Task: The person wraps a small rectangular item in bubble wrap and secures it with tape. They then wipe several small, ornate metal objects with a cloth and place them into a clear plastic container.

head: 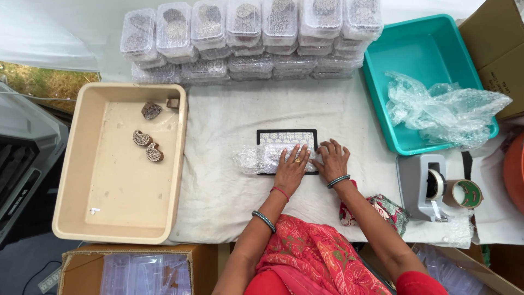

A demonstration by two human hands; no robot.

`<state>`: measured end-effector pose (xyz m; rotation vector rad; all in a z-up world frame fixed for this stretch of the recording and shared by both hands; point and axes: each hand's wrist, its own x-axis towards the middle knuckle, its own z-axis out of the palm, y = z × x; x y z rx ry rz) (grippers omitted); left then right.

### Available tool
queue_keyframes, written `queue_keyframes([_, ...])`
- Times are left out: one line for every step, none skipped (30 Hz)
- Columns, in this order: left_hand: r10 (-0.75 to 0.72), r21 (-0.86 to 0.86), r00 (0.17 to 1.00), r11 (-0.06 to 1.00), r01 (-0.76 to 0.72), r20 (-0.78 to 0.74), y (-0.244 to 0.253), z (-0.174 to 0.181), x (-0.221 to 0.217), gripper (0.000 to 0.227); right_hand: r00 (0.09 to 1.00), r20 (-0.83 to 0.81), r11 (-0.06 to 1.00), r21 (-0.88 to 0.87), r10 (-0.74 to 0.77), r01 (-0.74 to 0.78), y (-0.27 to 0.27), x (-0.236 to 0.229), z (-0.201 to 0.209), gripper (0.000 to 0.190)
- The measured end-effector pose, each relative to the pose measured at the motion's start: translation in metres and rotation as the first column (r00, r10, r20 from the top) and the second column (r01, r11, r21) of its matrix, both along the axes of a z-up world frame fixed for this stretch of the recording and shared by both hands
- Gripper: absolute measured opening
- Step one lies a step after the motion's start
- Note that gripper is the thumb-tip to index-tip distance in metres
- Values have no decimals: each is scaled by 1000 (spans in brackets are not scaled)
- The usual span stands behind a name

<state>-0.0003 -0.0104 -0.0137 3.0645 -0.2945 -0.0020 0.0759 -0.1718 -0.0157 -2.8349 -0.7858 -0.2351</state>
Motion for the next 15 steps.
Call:
queue_keyframes([0,-1,1000,1000,0,-1,-1,0,0,64,1000,-1,1000,-1,0,0,1,0,5,38])
queue_keyframes([3,32,1000,999,-2,-15,-2,-1,-1,63,996,-75,998,-45,-57,53,2,1,11,41])
queue_keyframes([3,67,1000,998,-2,-27,-2,-1,0,62,982,-144,990,-91,-118,106,3,2,16,44])
queue_keyframes([1,68,1000,998,0,-27,-1,-2,-1,62,982,-144,990,-90,-120,108,3,4,16,44])
queue_keyframes([6,47,1000,999,-6,-15,-2,-3,-1,63,952,-258,982,-130,-163,133,3,6,16,45])
queue_keyframes([11,26,1000,1000,-11,-4,-2,-4,-1,65,907,-367,973,-173,-208,153,3,8,16,45])
queue_keyframes([15,26,1000,1000,-15,-3,-1,-4,-1,65,908,-366,973,-173,-204,149,4,10,13,45])
queue_keyframes([19,16,1000,1000,-19,-8,0,-3,-1,66,900,-393,981,-103,-190,162,5,11,10,43])
queue_keyframes([26,6,1000,1000,-26,-12,0,-3,-2,67,892,-419,984,-34,-172,174,6,12,7,41])
queue_keyframes([32,4,999,999,-31,-12,0,-2,-2,67,893,-418,985,-36,-167,168,5,14,0,41])
queue_keyframes([27,13,999,1000,-27,-34,0,-1,-1,69,897,-421,980,76,-137,185,4,16,-8,40])
queue_keyframes([23,22,998,1000,-22,-57,-1,0,-1,70,901,-420,962,186,-106,200,3,19,-15,40])
queue_keyframes([27,20,998,999,-26,-55,1,2,-1,70,903,-418,963,185,-102,195,4,20,-14,40])
queue_keyframes([27,39,998,999,-25,-51,2,5,-1,72,883,-459,943,237,-103,233,5,22,-12,41])
queue_keyframes([25,57,999,998,-22,-47,2,7,-1,74,861,-499,919,285,-102,274,4,22,-11,42])
